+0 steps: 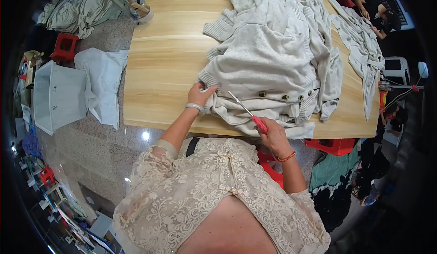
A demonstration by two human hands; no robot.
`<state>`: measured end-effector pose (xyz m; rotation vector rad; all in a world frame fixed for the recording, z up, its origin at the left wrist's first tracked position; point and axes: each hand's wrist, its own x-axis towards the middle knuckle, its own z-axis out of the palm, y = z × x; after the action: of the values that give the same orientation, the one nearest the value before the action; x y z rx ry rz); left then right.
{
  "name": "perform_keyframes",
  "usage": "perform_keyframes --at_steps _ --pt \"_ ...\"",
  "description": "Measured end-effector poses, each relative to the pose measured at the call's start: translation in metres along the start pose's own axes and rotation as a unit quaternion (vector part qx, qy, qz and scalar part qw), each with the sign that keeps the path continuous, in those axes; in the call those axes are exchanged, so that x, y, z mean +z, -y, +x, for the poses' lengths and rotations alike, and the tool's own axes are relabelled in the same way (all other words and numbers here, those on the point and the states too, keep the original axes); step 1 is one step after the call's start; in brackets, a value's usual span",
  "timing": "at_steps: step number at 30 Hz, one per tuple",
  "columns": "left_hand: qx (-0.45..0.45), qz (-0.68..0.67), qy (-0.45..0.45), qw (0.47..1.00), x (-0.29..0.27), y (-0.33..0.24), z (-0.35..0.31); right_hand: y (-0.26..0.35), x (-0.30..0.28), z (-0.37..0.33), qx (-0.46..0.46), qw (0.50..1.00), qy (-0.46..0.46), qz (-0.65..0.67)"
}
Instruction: The recorder is using scissors to trim loose threads and excess fabric from several white sweaters at a garment workshop table.
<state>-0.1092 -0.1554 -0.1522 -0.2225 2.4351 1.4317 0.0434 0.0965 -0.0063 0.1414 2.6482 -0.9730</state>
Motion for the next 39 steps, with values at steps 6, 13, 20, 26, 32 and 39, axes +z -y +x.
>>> perform_keyframes --at_steps 6,13,20,26,32,39 --pt "-0.182 -0.174 0.215 0.943 -0.002 -0.012 0.005 0.0 0.007 -0.007 -0.013 0.999 -0.042 0.006" --pt "0.034 -0.073 0.104 0.991 -0.005 -0.002 -0.016 -0.017 0.012 -0.039 0.034 0.999 0.039 -0.003" --pt "0.096 -0.254 0.194 0.943 -0.053 -0.093 -0.047 -0.021 0.047 -0.053 0.029 0.986 0.164 -0.005" --pt "0.236 -0.219 0.124 0.938 -0.149 -0.164 -0.119 -0.011 0.069 -0.017 -0.13 0.981 0.034 0.141" --pt "0.434 -0.069 0.142 0.887 -0.209 -0.148 -0.133 -0.032 0.12 0.016 -0.168 0.963 0.023 0.21" --pt "0.278 -0.121 0.283 0.91 -0.159 -0.192 -0.096 -0.055 0.086 0.075 -0.064 0.989 -0.018 0.135"
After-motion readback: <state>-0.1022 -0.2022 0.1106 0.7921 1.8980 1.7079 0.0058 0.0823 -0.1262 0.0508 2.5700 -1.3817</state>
